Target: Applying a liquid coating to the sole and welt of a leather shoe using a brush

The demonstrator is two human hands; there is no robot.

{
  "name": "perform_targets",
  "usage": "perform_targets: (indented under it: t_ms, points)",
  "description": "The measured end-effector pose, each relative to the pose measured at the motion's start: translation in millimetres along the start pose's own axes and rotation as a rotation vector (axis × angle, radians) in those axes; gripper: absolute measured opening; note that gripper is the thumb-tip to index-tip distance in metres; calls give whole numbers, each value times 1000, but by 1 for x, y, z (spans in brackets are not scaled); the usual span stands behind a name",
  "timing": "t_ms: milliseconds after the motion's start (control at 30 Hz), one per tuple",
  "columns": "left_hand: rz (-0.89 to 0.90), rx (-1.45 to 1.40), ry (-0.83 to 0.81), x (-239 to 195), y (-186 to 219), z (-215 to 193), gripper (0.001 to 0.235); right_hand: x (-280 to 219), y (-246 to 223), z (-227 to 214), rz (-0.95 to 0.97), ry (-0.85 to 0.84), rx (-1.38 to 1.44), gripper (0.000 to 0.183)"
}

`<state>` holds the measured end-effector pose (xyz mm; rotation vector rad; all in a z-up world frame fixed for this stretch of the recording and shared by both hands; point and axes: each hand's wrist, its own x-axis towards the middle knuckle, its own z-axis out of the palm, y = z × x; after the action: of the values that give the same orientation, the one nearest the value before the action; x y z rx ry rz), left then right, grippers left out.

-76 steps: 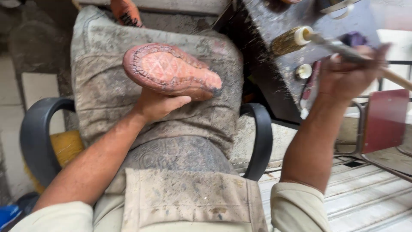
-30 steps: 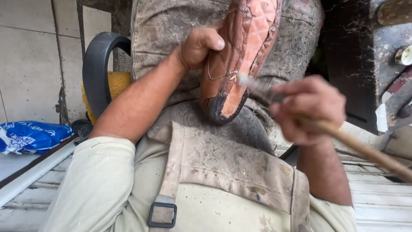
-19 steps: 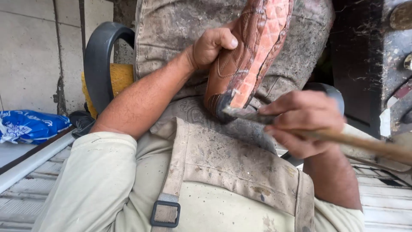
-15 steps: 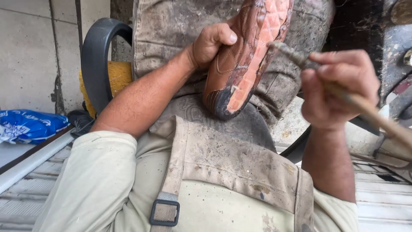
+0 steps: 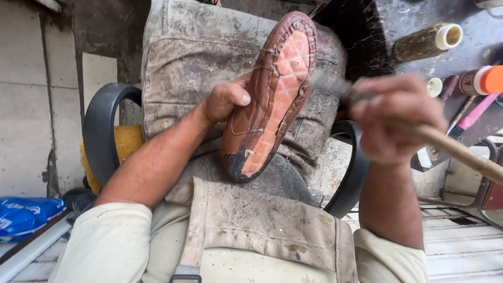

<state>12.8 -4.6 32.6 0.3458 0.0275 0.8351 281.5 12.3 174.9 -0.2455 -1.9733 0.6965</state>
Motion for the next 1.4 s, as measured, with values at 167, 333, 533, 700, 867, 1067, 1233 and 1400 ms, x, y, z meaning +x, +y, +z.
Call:
perform_targets:
  t_ms: [167, 333, 533, 700, 867, 1067, 1233, 1400]
  points:
    - [-4, 185, 40, -1, -5, -15, 75, 32, -35, 7, 88, -184, -93, 9]
    - [32, 197, -85, 5, 4, 28, 85, 23, -16, -11, 14, 49, -145, 8]
    - [-21, 215, -56, 1, -1, 17, 79, 28, -7, -19, 178, -30, 47, 12]
    - [-16, 218, -161, 15, 14, 51, 107, 40, 3, -17, -160, 75, -132, 10]
    - [11, 240, -119, 9, 4, 42, 86, 45, 17, -32, 77, 256, -197, 18]
    - [7, 472, -109, 13, 6, 28, 88, 39, 11, -25, 220, 162, 62, 12]
    - [54, 338, -88, 13, -2, 22, 90, 38, 6, -4, -16, -126, 65, 8]
    - [-3, 355, 76, 7, -7, 12, 86, 23, 7, 9, 20, 92, -90, 24]
